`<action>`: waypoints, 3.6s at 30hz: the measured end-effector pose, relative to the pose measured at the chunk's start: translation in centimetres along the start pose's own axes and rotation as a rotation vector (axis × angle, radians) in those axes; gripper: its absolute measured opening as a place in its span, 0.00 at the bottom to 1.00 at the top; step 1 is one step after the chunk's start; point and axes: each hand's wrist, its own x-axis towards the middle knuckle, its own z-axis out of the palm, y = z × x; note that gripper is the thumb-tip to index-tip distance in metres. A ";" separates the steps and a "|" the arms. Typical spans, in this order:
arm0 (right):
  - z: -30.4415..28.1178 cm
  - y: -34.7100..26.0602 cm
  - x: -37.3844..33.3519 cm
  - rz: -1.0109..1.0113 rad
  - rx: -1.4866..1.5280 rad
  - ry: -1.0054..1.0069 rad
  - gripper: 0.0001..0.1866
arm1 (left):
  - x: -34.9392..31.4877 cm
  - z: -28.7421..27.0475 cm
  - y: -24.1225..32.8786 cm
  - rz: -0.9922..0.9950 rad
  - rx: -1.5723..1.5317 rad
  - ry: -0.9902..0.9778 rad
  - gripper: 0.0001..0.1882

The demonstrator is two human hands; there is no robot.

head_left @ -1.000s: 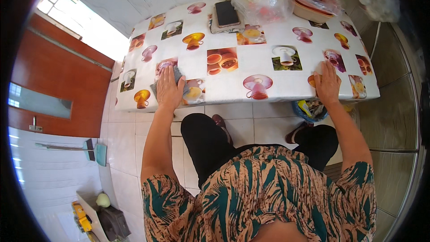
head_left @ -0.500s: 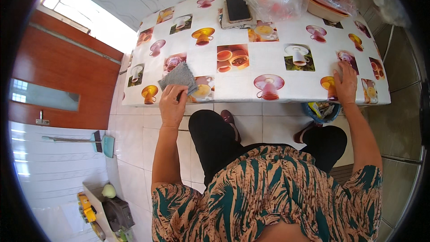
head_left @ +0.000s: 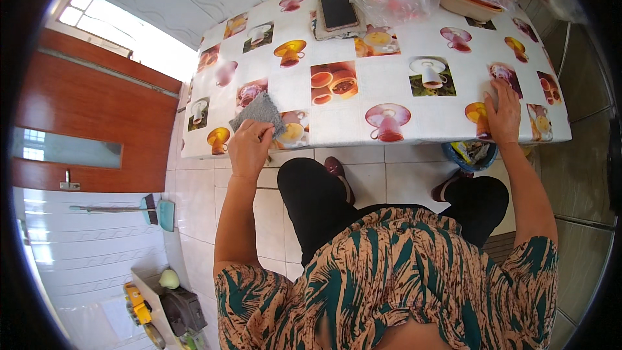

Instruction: The person wipes the surface of a patterned table using a small grey cloth, moving it in circular and back-and-forth motions around objects including a phone and a bag of grapes.

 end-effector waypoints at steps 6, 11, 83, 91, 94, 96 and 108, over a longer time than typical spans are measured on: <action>0.1 -0.3 0.1 0.024 -0.024 -0.009 0.18 | 2.1 -0.5 1.5 0.016 0.304 -0.194 0.03; 0.1 -0.2 0.1 0.010 -0.006 0.012 0.18 | 2.1 -0.6 1.8 0.073 0.281 -0.129 0.01; -1.0 -1.9 0.4 0.112 -0.014 -0.021 0.21 | 10.1 12.7 13.3 0.133 0.261 -0.234 0.35; -1.2 -2.2 0.5 0.073 -0.002 0.000 0.18 | 9.9 15.3 24.0 0.445 -0.119 -0.121 0.35; -0.9 -2.0 0.4 0.091 -0.010 -0.023 0.18 | 9.6 15.2 23.4 0.462 -0.159 -0.099 0.36; -1.0 -1.6 0.4 0.059 0.008 -0.022 0.19 | 9.4 15.1 22.9 0.425 -0.113 -0.213 0.36; -1.0 -2.0 0.5 0.052 -0.028 -0.070 0.18 | 6.9 7.1 -1.0 -0.171 0.217 -0.076 0.36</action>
